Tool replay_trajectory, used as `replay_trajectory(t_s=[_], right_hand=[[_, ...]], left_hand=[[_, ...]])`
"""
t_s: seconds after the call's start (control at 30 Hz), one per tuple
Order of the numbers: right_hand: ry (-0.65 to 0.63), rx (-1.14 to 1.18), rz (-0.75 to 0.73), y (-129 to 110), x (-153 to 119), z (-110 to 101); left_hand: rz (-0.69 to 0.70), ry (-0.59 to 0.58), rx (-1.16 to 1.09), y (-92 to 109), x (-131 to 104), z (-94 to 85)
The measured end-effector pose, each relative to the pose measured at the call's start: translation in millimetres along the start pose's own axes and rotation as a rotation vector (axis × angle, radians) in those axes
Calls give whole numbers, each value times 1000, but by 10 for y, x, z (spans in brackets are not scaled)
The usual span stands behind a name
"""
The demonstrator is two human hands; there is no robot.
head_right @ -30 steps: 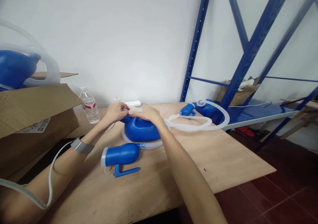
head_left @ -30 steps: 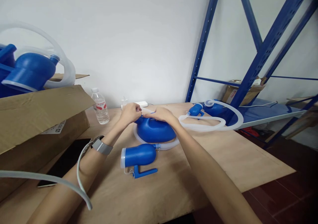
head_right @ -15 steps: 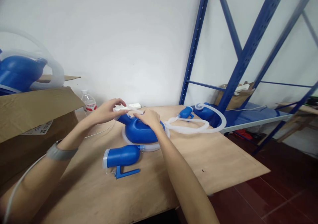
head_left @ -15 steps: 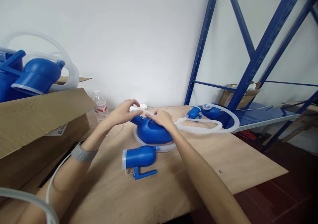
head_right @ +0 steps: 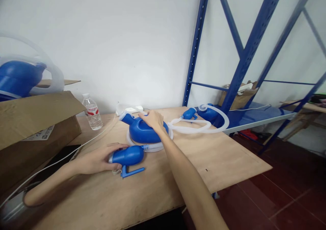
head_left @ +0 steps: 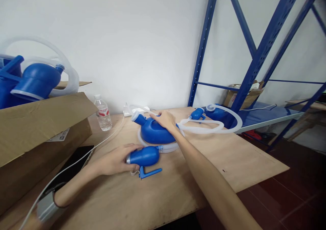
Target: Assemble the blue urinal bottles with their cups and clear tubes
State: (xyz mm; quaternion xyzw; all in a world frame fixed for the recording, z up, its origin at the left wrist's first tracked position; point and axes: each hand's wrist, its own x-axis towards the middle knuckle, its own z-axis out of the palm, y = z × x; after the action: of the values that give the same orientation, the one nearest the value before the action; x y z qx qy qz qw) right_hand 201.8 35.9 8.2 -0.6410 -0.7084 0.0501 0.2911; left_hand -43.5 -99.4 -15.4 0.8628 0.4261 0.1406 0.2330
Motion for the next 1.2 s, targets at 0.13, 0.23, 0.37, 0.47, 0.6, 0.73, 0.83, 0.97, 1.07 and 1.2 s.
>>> replay_trajectory(t_s=[0.13, 0.23, 0.37, 0.47, 0.6, 0.73, 0.83, 0.97, 1.07, 1.2], right_hand=[[-3, 119, 53, 52, 58, -125], [-33, 236, 1, 95, 78, -229], [-67, 272, -174, 81, -56, -356], [-92, 171, -382, 42, -253, -447], [-133, -112, -739, 16, -489, -472], [-24, -325, -858, -7, -610, -313], [45, -359, -811, -42, -641, -176], [104, -397, -711, -103, -557, -167], [166, -380, -591, -109, -277, -327], [260, -379, -373, 61, 384, -569]], left_hand=[[-108, 237, -128, -207, 22, 131], [-151, 381, -161, -284, 51, 225], [-147, 488, -177, -350, 76, 299], [-140, 568, -212, -380, 78, 322], [-102, 738, -254, -373, 54, 332], [-45, 868, -225, -342, 14, 352], [-25, 919, -242, -327, 4, 363], [-64, 952, -431, -332, 27, 353], [-107, 955, -587, -367, 53, 366], [-172, 938, -589, -425, 66, 427]])
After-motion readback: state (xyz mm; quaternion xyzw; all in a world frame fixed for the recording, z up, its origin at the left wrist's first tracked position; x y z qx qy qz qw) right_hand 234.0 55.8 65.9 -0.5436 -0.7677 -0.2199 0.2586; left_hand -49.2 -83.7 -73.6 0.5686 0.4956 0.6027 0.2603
